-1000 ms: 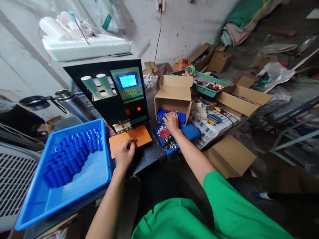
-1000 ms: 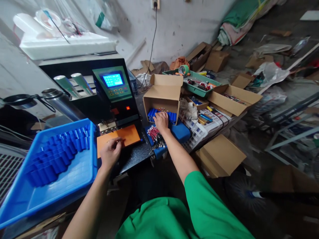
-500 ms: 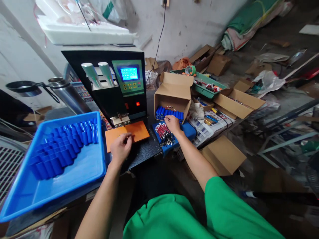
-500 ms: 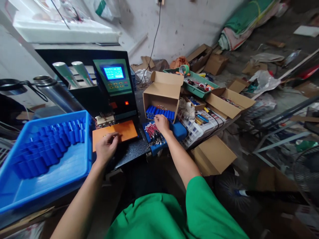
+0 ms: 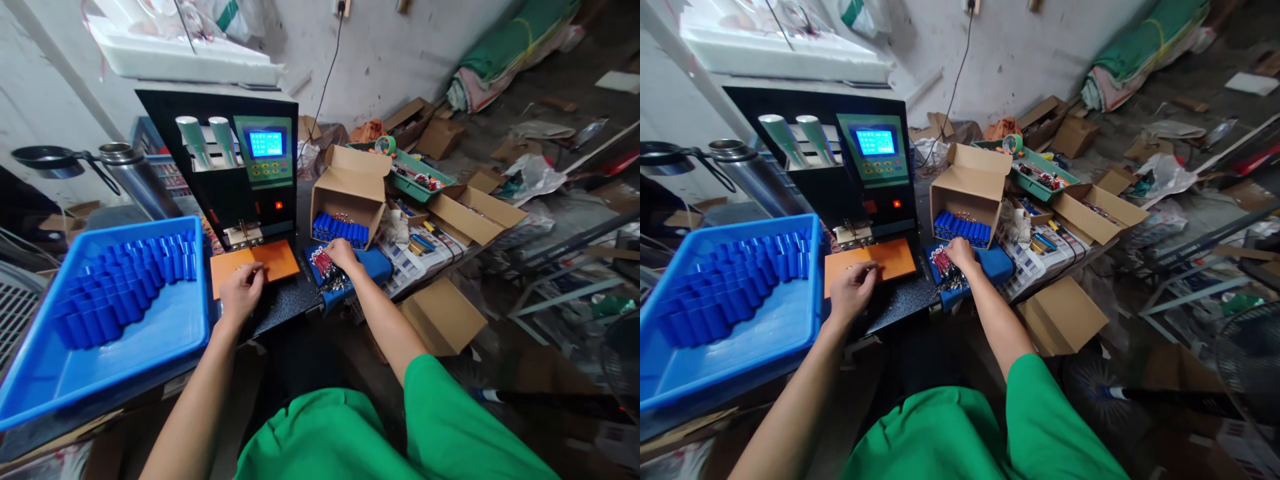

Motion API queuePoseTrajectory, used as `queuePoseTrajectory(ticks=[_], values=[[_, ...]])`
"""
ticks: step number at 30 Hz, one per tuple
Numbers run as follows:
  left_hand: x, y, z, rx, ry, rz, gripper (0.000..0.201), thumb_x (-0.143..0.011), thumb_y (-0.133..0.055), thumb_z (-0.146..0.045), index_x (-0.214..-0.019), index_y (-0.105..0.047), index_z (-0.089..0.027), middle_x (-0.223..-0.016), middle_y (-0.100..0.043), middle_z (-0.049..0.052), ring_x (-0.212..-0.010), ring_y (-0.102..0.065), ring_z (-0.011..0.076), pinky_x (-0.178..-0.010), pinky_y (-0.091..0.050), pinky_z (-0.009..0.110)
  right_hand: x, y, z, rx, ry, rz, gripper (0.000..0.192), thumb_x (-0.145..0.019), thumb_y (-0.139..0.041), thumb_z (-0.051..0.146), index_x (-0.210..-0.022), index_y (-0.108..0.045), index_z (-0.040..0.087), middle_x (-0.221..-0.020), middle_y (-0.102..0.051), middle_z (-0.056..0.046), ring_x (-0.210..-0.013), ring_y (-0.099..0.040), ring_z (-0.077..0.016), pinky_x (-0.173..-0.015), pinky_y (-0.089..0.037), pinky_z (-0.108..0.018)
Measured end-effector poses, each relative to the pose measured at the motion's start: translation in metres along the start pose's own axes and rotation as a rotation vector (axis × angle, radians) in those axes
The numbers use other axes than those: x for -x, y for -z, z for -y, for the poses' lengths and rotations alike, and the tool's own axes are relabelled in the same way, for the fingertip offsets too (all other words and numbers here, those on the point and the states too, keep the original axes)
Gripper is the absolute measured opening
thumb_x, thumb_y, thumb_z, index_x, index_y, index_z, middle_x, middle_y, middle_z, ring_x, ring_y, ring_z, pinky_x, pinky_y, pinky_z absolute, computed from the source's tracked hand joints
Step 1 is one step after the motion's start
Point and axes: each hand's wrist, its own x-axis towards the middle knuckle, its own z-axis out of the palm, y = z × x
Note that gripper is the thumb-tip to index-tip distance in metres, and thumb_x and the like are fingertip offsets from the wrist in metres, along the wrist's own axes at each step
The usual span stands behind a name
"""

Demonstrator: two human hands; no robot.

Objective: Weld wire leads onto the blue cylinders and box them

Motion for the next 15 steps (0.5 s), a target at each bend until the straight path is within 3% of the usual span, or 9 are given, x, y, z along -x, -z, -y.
queuePoseTrajectory(ticks=[7,15], values=[[0.001,-0.001,0.002,-0.003,-0.004,0.007,0.027,-0.09,-0.055,-0.038,-0.099,-0.075,-0.022,-0.095,-0.078,0.005,-0.082,-0.07,0.0213,-0.074,-0.05,0.031,0.0,-0.002,-0.006,-0.183,-0.042,-0.014,0.023,-0.074,-0.06,0.022,-0.051,-0.06,0.019,-0.053,-0.06,0.0,-0.065,-0.06,-0.017,-0.065,-0.043,-0.025],[0.001,-0.003,0.004,-0.01,-0.008,0.004,0.027,-0.089,-0.055,-0.038,-0.099,-0.074,-0.022,-0.095,-0.078,0.005,-0.08,-0.069,0.0209,-0.075,-0.05,0.031,-0.003,0.022,0.003,-0.803,-0.137,-0.1,0.024,-0.074,-0.066,0.035,-0.062,-0.053,0.02,-0.047,-0.039,0.01,-0.045,-0.035,-0.0073,-0.046,-0.028,-0.02]])
